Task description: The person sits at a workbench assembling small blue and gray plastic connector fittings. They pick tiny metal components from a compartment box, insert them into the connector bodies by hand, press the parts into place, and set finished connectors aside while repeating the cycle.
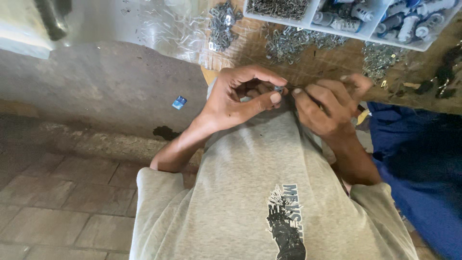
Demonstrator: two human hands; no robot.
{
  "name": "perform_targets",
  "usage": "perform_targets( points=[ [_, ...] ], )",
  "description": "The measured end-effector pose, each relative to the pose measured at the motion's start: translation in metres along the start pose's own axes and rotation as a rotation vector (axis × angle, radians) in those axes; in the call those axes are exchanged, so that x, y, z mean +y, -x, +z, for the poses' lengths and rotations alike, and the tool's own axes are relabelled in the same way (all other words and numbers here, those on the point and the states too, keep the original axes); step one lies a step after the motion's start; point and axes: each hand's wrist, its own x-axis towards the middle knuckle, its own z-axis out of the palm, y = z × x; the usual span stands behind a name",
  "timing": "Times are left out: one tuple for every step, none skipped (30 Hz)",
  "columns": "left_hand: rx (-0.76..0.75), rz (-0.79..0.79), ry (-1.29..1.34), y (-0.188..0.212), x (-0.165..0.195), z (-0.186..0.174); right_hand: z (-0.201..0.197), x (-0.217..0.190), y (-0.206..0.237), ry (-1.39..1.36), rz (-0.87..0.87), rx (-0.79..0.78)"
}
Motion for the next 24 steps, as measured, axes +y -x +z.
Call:
perform_targets(
  points=[
    [-0.002,-0.007,0.0,0.0,0.0,0.001,0.0,0.001,-0.001,-0.076,-0.008,0.05],
    [-0.009,0.002,-0.014,0.0,-0.001,0.001,0.0,0.001,-0.004,-0.152,-0.016,0.101],
    [-0.016,0.011,-0.028,0.0,-0.001,0.001,0.0,0.001,-0.006,-0.188,-0.016,0.135],
    [-0.026,0.019,-0.041,0.0,-0.001,0.002,0.002,-0.001,-0.009,-0.223,-0.014,0.167],
    [-0.031,0.018,-0.043,0.0,-0.002,0.003,0.003,-0.003,-0.013,-0.258,-0.011,0.201],
    [-0.036,0.018,-0.045,0.0,-0.002,0.004,0.003,-0.005,-0.016,-0.288,-0.004,0.206],
    [-0.042,0.019,-0.047,-0.001,-0.002,0.004,0.004,-0.007,-0.02,-0.317,0.003,0.212],
    [-0.035,0.016,-0.025,-0.002,-0.003,0.005,0.004,-0.007,-0.024,-0.347,0.009,0.218],
    [-0.029,0.012,-0.002,-0.003,-0.003,0.006,0.004,-0.008,-0.028,-0.393,0.009,0.232],
    [-0.022,0.009,0.022,-0.003,-0.004,0.007,0.005,-0.008,-0.032,-0.439,0.009,0.244],
    [-0.036,0.008,0.018,-0.004,-0.004,0.007,0.005,-0.008,-0.036,-0.484,0.009,0.258],
    [-0.05,0.006,0.016,-0.004,-0.004,0.007,0.003,-0.007,-0.038,-0.449,-0.009,0.217],
    [-0.065,0.003,0.015,-0.004,-0.005,0.007,0.001,-0.007,-0.039,-0.415,-0.024,0.175],
    [-0.048,0.004,-0.01,-0.005,-0.005,0.007,-0.001,-0.006,-0.04,-0.381,-0.04,0.135],
    [-0.034,0.005,-0.033,-0.005,-0.006,0.009,-0.003,-0.005,-0.039,-0.367,-0.07,0.112],
    [-0.023,0.007,-0.054,-0.006,-0.007,0.011,-0.007,-0.004,-0.038,-0.349,-0.098,0.088],
    [-0.019,-0.008,-0.05,-0.007,-0.007,0.012,-0.01,-0.002,-0.036,-0.33,-0.126,0.065],
    [-0.021,-0.024,-0.047,-0.007,-0.007,0.013,-0.012,-0.001,-0.034,-0.333,-0.132,0.069],
    [-0.032,-0.041,-0.04,-0.009,-0.006,0.014,-0.014,0.001,-0.032,-0.329,-0.132,0.072],
    [-0.041,-0.062,0.01,-0.011,-0.006,0.016,-0.016,0.003,-0.03,-0.324,-0.13,0.076],
    [-0.048,-0.084,0.06,-0.012,-0.006,0.017,-0.015,0.005,-0.028,-0.319,-0.143,0.115],
    [-0.054,-0.107,0.11,-0.014,-0.005,0.019,-0.014,0.006,-0.027,-0.314,-0.157,0.152],
    [-0.055,-0.121,0.1,-0.015,-0.004,0.021,-0.012,0.007,-0.027,-0.312,-0.176,0.191],
    [-0.051,-0.133,0.087,-0.015,-0.003,0.023,-0.011,0.007,-0.026,-0.287,-0.181,0.202]
  ],
)
